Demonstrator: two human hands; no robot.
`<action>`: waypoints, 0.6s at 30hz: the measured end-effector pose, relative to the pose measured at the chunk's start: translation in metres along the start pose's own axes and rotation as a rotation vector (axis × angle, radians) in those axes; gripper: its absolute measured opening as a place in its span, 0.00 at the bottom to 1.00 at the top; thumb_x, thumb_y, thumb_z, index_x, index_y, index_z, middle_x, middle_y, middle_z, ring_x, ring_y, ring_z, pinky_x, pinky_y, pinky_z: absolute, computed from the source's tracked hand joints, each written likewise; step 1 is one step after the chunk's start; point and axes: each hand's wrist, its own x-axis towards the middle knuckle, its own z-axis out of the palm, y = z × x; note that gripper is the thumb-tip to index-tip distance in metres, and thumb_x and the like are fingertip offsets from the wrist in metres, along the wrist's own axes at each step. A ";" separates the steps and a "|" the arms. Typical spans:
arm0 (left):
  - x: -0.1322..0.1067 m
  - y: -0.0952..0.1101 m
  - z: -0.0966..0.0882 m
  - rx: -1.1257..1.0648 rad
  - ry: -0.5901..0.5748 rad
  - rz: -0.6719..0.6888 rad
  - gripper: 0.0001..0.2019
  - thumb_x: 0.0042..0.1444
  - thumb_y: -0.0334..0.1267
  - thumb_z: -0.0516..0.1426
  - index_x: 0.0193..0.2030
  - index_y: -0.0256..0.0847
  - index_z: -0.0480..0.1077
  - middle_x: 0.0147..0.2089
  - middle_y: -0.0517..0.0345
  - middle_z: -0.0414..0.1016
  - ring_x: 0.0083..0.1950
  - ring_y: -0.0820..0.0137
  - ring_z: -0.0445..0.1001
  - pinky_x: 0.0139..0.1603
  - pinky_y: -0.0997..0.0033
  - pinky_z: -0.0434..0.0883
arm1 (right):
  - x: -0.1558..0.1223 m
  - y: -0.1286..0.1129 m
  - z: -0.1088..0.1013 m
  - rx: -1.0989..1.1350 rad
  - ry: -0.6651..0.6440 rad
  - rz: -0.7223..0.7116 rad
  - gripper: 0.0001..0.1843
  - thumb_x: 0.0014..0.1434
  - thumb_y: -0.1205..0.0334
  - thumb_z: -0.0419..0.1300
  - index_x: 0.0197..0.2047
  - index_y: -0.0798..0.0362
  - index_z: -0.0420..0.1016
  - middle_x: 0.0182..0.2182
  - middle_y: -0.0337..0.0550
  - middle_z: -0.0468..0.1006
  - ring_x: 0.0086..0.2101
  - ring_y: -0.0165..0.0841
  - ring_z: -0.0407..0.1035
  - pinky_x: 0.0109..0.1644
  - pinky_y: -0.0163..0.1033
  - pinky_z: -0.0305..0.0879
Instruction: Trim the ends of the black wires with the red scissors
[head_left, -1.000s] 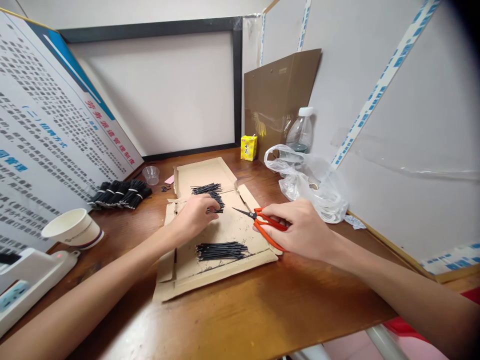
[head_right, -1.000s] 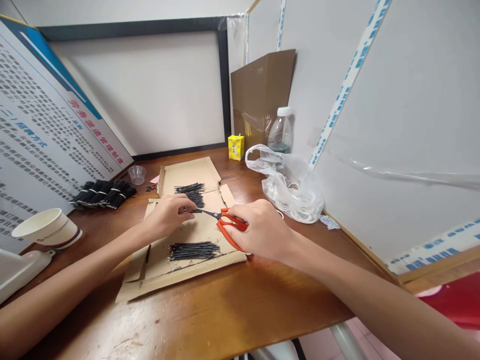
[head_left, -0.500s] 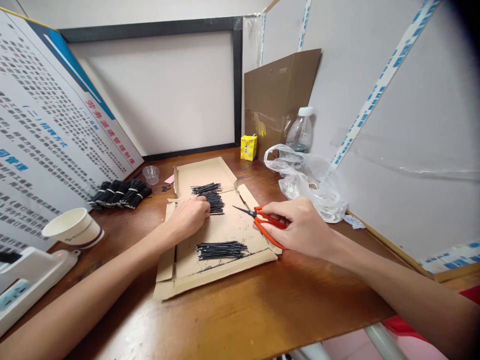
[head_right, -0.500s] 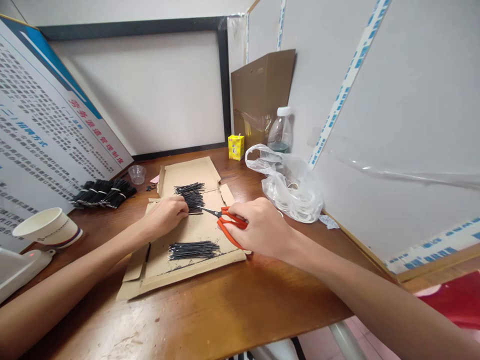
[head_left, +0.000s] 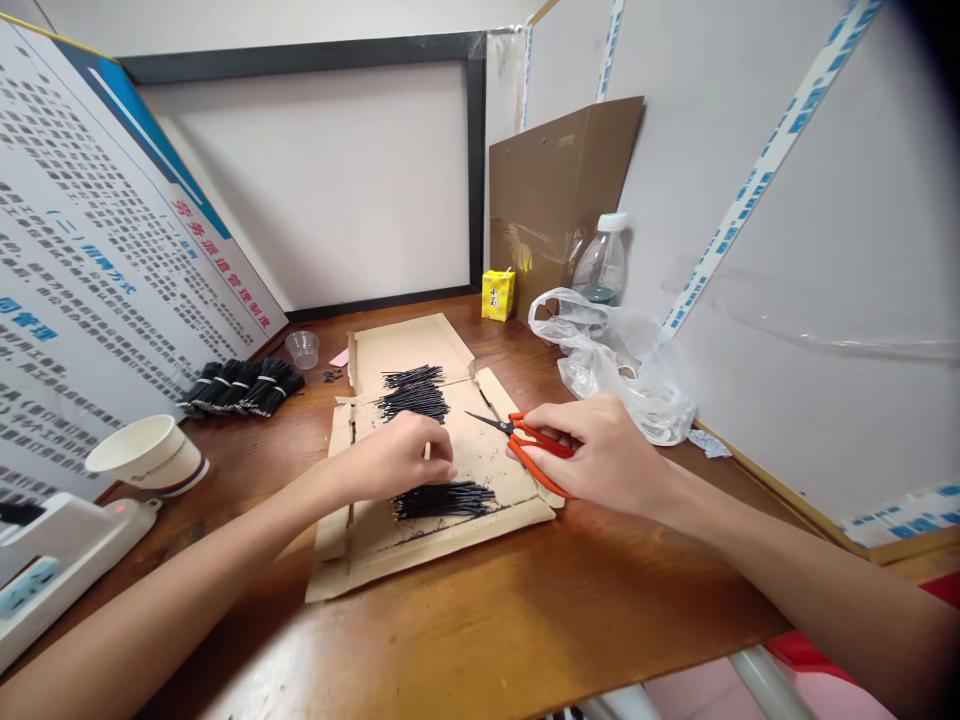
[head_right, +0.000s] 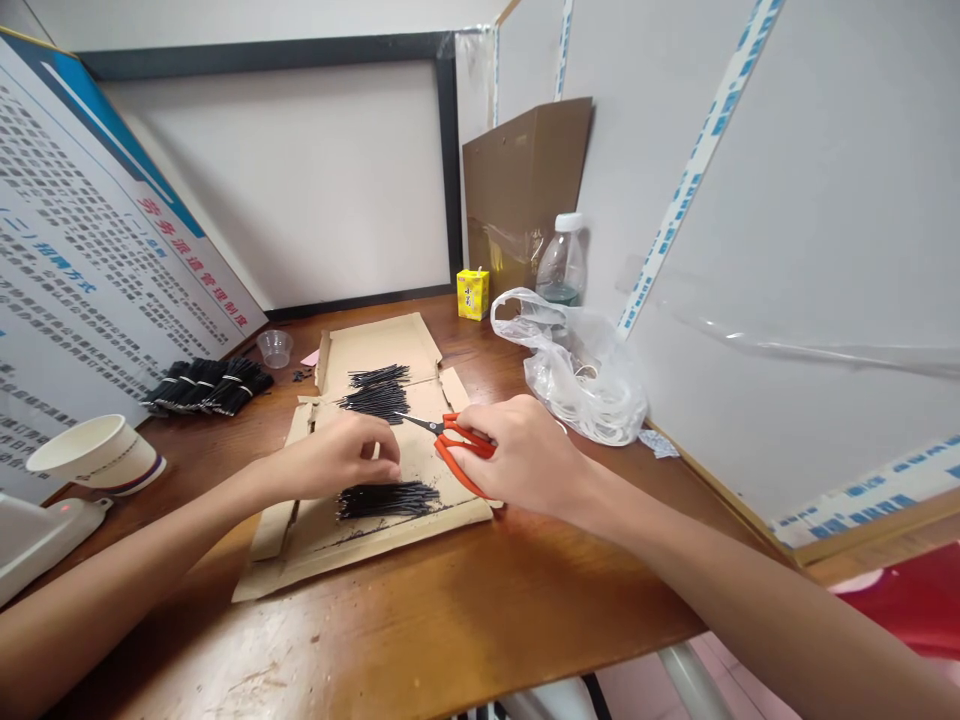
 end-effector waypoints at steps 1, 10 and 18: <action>-0.001 0.005 0.001 -0.033 -0.043 -0.002 0.05 0.55 0.37 0.59 0.33 0.38 0.75 0.31 0.57 0.75 0.31 0.71 0.70 0.32 0.74 0.63 | 0.000 0.000 0.000 -0.001 -0.001 -0.001 0.10 0.55 0.64 0.56 0.29 0.57 0.77 0.15 0.35 0.68 0.17 0.23 0.55 0.23 0.32 0.51; -0.004 0.014 0.009 -0.018 -0.055 -0.003 0.05 0.53 0.26 0.56 0.29 0.36 0.72 0.31 0.57 0.73 0.33 0.70 0.67 0.34 0.72 0.62 | 0.000 -0.001 0.000 -0.007 -0.029 0.018 0.09 0.56 0.63 0.56 0.28 0.55 0.76 0.15 0.34 0.65 0.17 0.24 0.53 0.23 0.33 0.49; -0.005 0.017 -0.006 -0.241 0.101 -0.052 0.04 0.58 0.29 0.51 0.33 0.38 0.65 0.30 0.61 0.70 0.27 0.75 0.64 0.27 0.76 0.60 | 0.000 -0.001 -0.002 0.040 -0.033 0.034 0.09 0.53 0.63 0.57 0.27 0.57 0.76 0.15 0.34 0.66 0.17 0.23 0.53 0.23 0.32 0.49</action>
